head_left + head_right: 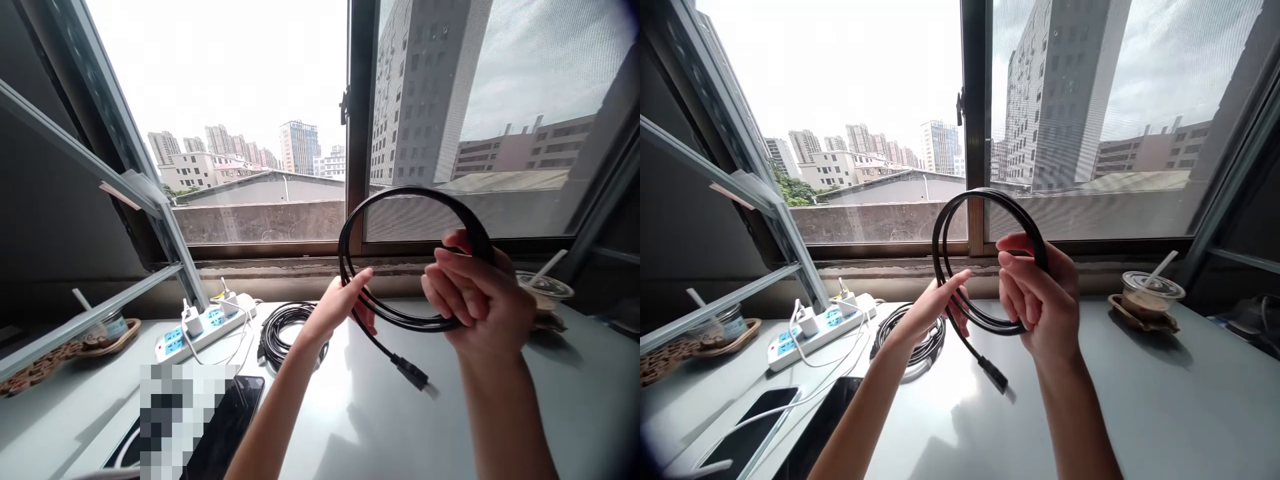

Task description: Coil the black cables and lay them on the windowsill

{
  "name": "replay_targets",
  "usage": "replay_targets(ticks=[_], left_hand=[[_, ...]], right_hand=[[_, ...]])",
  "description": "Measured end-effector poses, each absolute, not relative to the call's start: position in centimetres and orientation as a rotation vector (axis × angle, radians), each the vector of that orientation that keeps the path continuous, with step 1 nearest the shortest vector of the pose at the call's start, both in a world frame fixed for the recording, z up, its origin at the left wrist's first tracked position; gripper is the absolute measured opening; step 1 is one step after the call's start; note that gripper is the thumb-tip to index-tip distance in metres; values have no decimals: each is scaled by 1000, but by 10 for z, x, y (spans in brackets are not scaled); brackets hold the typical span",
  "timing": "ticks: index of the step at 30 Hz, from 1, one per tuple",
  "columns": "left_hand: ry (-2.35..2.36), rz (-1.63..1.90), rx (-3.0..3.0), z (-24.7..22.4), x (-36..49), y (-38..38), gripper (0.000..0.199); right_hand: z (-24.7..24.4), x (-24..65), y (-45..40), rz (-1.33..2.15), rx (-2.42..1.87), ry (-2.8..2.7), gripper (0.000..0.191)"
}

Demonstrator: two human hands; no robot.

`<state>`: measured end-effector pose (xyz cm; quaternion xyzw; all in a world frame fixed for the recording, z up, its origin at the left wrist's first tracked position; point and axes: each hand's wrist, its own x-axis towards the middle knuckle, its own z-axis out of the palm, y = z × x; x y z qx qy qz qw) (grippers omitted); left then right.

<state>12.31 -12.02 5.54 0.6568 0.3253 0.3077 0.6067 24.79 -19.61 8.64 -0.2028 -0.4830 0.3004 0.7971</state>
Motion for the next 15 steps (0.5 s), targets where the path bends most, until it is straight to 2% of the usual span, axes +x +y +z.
replay_targets(ticks=[4,8,11,15], left_hand=[[533,400,1673,48,124,-119,58],[285,368,1649,37,127,-107,43],[264,549,1583,38,126,-102,34],[475,991,1367,49,121,-97,30]], right_hand=[[80,246,-194,560,-396,-1238,9],[71,240,-188,552,-437,-1560,9],[65,235,-175,591,-382,-1571,9],[63,235,-150,747,-379,-1198,13]])
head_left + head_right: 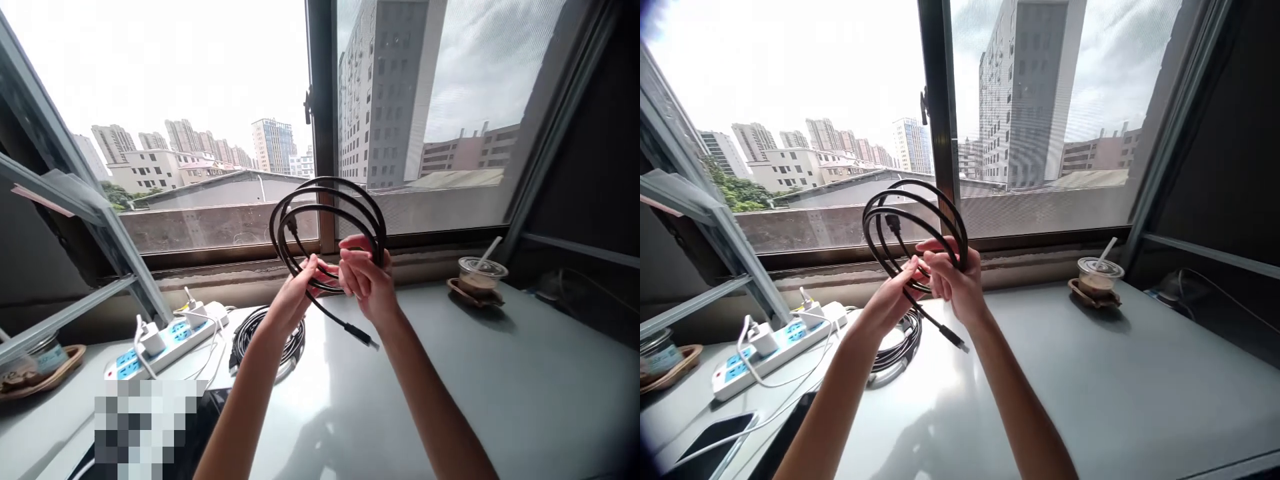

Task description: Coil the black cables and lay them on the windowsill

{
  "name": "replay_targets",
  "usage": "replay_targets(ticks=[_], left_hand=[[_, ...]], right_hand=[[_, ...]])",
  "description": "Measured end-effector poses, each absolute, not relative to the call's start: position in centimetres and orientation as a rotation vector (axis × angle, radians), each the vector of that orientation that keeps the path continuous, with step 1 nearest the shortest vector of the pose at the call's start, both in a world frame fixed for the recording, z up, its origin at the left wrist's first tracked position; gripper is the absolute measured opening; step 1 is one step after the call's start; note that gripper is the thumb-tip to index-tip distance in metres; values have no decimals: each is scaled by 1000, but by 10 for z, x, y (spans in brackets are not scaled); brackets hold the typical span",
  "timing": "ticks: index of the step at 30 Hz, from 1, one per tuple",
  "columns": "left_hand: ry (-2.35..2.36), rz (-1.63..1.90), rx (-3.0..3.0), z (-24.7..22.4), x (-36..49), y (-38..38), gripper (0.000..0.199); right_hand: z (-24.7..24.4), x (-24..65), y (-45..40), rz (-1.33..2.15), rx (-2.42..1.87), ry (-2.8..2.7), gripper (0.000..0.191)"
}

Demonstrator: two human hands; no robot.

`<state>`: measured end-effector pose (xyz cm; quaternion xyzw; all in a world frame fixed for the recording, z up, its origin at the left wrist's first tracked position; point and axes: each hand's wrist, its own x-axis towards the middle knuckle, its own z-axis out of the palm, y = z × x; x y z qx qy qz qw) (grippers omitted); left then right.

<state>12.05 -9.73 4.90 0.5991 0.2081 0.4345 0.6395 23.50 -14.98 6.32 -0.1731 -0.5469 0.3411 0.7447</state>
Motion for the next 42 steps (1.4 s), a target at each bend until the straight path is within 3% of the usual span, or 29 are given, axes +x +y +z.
replay_targets(ticks=[6,11,16,20,28,35,42], left_hand=[[561,1451,1337,68,102,-95,29],[721,1688,1587,80,83,-105,19],[864,1770,1829,78,75,-111,12],[827,1641,1797,76,78,-112,14],[738,1492,1769,77,81,-116,23],[765,1444,1835,75,82,-115,21],[779,1342,1719,80,83,-121,40]], right_hand=[[67,248,-136,669,-638,-1196,43],[62,245,-142,186,-795,-1355,58],[60,241,-144,3,-820,-1523,49],[62,243,-146,-9,-791,-1503,48],[64,251,-147,-80,-797,-1383,23],[67,248,-150,-1,-798,-1443,24],[64,258,-145,-240,-1065,-1437,27]])
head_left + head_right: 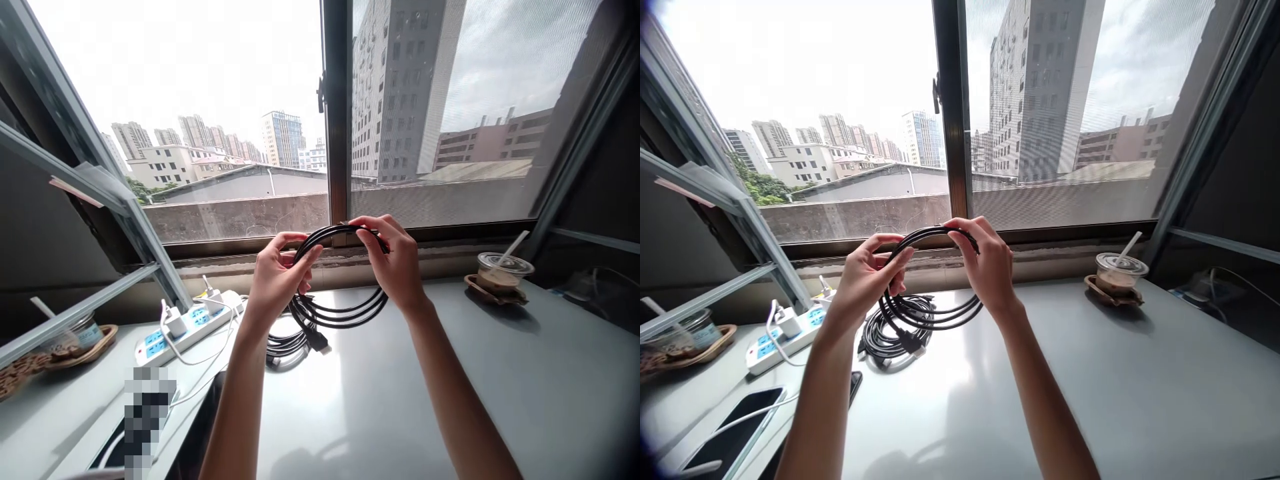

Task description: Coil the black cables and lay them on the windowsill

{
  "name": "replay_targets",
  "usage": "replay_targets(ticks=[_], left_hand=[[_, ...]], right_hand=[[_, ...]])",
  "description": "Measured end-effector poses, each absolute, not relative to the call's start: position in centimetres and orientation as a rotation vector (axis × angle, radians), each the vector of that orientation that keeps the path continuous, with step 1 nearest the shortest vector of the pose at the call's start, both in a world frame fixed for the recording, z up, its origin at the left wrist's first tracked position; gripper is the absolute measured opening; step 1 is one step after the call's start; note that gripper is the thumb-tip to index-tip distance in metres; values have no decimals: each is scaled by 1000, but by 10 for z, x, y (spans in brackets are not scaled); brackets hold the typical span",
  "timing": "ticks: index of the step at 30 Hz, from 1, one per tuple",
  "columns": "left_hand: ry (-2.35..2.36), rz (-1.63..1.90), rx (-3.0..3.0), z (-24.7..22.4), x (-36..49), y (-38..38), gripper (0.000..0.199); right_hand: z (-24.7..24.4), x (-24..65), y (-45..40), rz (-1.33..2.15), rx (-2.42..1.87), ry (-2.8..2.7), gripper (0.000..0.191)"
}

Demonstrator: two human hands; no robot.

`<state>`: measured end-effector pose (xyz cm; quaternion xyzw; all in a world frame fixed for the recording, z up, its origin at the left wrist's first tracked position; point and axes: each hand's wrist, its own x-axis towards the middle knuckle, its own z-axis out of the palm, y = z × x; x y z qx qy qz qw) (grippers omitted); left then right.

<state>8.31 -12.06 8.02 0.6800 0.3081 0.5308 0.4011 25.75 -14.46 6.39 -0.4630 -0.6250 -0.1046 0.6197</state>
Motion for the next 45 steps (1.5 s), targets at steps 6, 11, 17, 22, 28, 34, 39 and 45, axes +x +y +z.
replay_targets(ticks=[6,11,17,22,28,34,39,45], left_hand=[[737,1370,1704,75,94,-124,29],[783,1488,1752,75,94,-124,28],[754,1561,1709,79,88,-124,30],[734,1686,1812,82,86,-123,31],[683,1707,1875,77,89,-116,45],[846,1706,1862,74,95,-118,55],[837,1421,1581,75,86,-107,53],[603,1068,1304,86,77,-105,42]], right_hand=[[61,260,-141,-173,-1069,-1333,31],[60,259,-144,65,-1155,-1300,43],[64,257,-151,43,-1213,-1410,41],[67,262,-159,133,-1209,-1549,39],[73,259,-169,461,-1092,-1633,43],[71,248,-166,147,-1170,-1480,40],[65,248,-155,-276,-1046,-1626,47],[65,248,-152,-368,-956,-1629,21]])
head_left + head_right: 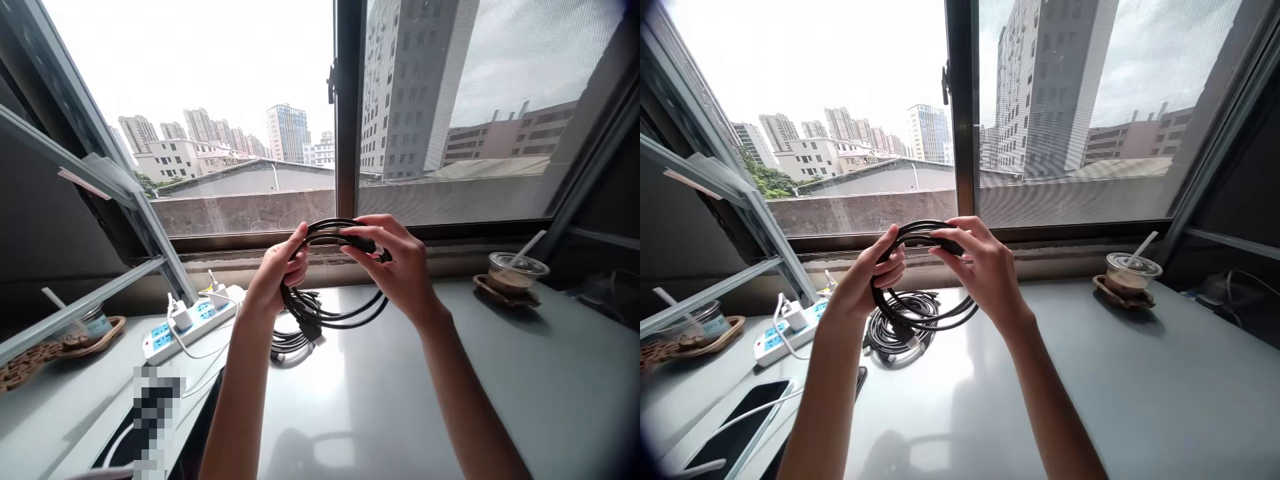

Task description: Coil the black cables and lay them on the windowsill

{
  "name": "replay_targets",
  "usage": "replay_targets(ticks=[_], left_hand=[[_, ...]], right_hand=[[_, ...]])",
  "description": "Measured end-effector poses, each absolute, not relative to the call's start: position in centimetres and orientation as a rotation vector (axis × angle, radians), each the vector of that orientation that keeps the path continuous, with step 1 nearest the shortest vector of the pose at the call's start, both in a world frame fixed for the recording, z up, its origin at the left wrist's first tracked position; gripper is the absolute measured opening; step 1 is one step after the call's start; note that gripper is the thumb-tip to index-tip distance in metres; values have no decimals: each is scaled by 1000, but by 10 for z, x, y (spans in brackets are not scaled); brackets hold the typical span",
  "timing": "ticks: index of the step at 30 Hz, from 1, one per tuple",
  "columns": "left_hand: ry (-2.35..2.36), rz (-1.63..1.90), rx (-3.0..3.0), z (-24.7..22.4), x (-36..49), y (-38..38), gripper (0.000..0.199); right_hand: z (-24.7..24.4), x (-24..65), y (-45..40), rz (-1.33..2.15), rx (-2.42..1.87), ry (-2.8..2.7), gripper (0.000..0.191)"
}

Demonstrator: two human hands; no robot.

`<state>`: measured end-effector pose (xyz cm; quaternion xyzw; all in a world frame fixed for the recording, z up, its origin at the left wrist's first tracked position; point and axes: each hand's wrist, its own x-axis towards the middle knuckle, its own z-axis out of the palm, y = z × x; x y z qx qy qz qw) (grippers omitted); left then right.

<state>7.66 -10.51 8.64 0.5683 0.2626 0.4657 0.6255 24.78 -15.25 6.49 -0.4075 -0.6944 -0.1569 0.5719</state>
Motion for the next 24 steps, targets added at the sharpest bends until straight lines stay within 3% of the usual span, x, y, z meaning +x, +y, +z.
replay_targets(ticks=[5,18,22,24], left_hand=[[509,1050,1167,89,79,-110,27],[537,1144,1294,93,80,-127,26],[582,1142,1361,92,76,-123,35],[595,1157,1361,93,72,-121,38]], right_hand=[[65,250,-150,-401,-1014,-1532,20],[65,247,-151,-467,-1053,-1381,13],[68,252,-153,-222,-1019,-1452,37],[69,255,-154,-99,-997,-1465,34]])
